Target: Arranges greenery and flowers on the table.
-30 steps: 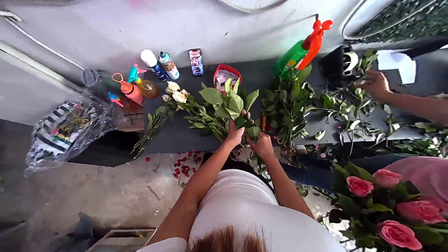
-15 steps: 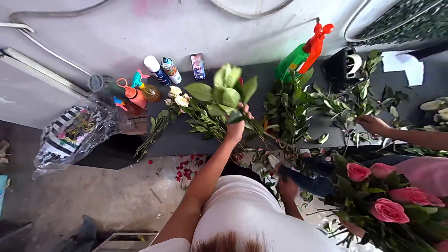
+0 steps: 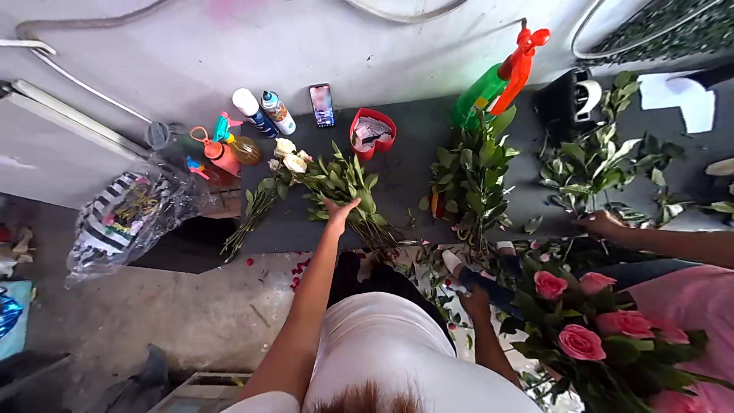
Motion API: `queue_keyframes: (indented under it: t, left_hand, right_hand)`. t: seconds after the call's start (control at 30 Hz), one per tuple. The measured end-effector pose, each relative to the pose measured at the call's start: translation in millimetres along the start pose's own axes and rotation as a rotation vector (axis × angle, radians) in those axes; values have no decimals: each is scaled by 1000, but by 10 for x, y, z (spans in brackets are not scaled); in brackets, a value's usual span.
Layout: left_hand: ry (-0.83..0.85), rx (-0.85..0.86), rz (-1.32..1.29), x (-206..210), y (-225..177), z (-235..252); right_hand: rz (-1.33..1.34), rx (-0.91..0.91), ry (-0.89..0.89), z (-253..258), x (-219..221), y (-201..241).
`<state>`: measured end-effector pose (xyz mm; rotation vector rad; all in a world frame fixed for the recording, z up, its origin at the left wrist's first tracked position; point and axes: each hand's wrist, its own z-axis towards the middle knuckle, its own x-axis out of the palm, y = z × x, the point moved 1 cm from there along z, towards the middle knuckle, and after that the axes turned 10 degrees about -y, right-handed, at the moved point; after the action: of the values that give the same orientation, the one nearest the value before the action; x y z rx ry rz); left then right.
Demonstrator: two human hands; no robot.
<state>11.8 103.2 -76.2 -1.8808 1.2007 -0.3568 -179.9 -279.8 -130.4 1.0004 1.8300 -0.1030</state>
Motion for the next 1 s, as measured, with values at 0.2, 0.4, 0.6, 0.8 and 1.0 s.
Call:
queue_keyframes:
  t: [0.2,0.4,0.6,0.8,1.0]
  left_hand:
    - [44,-38,104,-428,343,-439]
    - [-74,-165,62,-915,626,-634]
    - [-144,-183,-14,-1091,631,-647]
    - [-103,-205,-66,-959,517,-621]
    - [-78,-189,-95,-873,428,-602]
  right_hand:
    - [214,-19,-259,876,-213,1051]
    - [-13,153,-257,1223,-57,1175]
    - [16,191,-211,1282,-132,1138]
    - [200,228,-304,1394,-154,1116]
    - [313,102,-424,1227,-320,1285]
